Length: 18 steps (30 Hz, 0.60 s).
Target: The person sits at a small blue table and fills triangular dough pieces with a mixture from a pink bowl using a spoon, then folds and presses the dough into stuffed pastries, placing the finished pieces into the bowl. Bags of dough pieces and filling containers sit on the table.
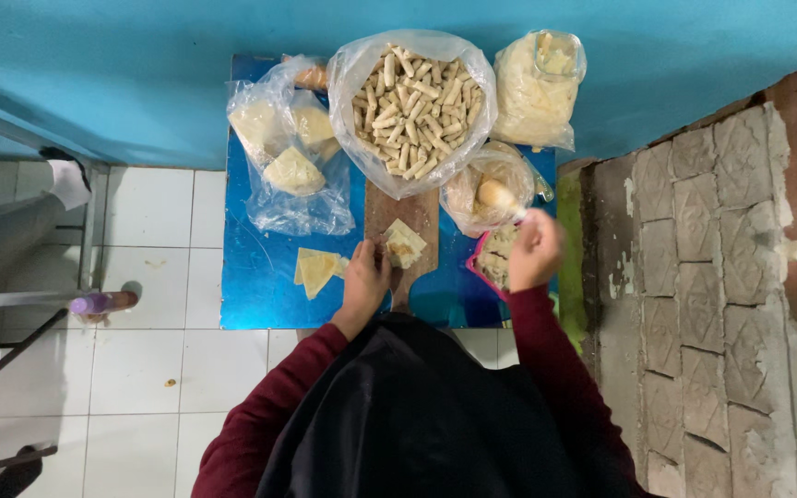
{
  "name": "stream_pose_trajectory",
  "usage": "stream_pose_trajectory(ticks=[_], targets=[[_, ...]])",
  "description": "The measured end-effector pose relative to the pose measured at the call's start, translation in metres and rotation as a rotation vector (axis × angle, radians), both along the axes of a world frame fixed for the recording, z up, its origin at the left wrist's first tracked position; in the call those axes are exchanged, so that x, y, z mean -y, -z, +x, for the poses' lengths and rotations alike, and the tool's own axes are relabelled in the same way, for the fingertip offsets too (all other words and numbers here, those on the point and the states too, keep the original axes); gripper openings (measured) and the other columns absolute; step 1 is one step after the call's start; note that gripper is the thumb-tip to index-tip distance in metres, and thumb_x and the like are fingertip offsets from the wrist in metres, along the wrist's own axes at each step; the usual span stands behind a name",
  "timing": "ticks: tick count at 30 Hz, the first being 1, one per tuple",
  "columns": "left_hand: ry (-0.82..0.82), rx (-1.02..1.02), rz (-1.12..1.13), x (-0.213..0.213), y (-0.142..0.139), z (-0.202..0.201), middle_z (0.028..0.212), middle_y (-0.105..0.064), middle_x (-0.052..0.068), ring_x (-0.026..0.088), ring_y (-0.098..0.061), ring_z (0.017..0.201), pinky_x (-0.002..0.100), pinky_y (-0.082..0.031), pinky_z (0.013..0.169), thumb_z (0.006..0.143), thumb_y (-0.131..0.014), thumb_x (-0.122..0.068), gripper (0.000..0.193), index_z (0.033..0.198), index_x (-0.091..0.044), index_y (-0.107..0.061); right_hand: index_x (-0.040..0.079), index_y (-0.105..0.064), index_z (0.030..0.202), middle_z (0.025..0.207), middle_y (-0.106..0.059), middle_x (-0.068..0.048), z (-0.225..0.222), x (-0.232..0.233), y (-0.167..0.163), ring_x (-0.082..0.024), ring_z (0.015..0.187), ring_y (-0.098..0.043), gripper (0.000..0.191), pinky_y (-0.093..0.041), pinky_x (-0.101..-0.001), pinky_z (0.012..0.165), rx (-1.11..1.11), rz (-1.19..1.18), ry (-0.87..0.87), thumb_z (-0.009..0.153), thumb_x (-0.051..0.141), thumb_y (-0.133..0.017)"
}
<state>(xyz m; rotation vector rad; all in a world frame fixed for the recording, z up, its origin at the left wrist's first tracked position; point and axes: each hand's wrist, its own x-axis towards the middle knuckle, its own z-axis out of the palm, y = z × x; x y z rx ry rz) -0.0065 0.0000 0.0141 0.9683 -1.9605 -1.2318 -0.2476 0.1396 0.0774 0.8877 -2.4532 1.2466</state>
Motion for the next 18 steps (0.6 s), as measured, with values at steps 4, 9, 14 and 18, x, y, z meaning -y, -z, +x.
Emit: stream_pose_trajectory(ticks=[4,9,14,18], targets=[[0.035,0.039,-0.049,0.001,0.002,-0.004,0.101,-0.066,0.02,0.04,-0.068,0.088,0.045,-0.055,0.074,0.094,-0.065,-0.005,0.02,0.113,-0.002,-0.061,0.012,-0.076,0.12,0.111,-0.072,-0.017,-0.007,0.013,-0.022,-0.027,0.092,-0.062,0.035,-0.05,-0.0378,0.079,-0.547,0.362,0.112,0.089,0.027,-0.074],[0.063,0.022,-0.086,0.003,0.0,-0.005,0.103,-0.067,0.022,0.044,-0.066,0.092,0.048,-0.054,0.077,0.093,-0.064,-0.004,0.025,0.117,-0.002,-0.061,0.011,-0.069,0.11,0.101,-0.069,-0.01,0.066,0.032,0.002,-0.031,0.1,-0.063,0.019,-0.047,-0.0469,0.091,-0.044,0.244,-0.43,0.093,0.016,-0.075],[0.087,0.03,-0.082,0.005,-0.003,-0.006,0.103,-0.067,0.023,0.044,-0.066,0.092,0.049,-0.054,0.077,0.092,-0.065,-0.005,0.029,0.12,-0.002,-0.06,0.003,-0.066,0.098,0.092,-0.067,-0.015,0.096,0.042,0.052,-0.04,0.09,-0.06,0.027,-0.047,-0.0484,0.079,0.048,0.293,-0.494,0.075,0.011,-0.079],[0.108,0.031,-0.071,0.006,-0.004,-0.006,0.102,-0.066,0.023,0.044,-0.066,0.092,0.049,-0.054,0.077,0.092,-0.066,-0.006,0.029,0.12,-0.002,-0.06,0.005,-0.065,0.091,0.083,-0.066,-0.012,0.092,0.041,0.069,-0.035,0.084,-0.062,0.026,-0.048,-0.0464,0.076,0.143,0.255,-0.465,0.078,0.015,-0.084]])
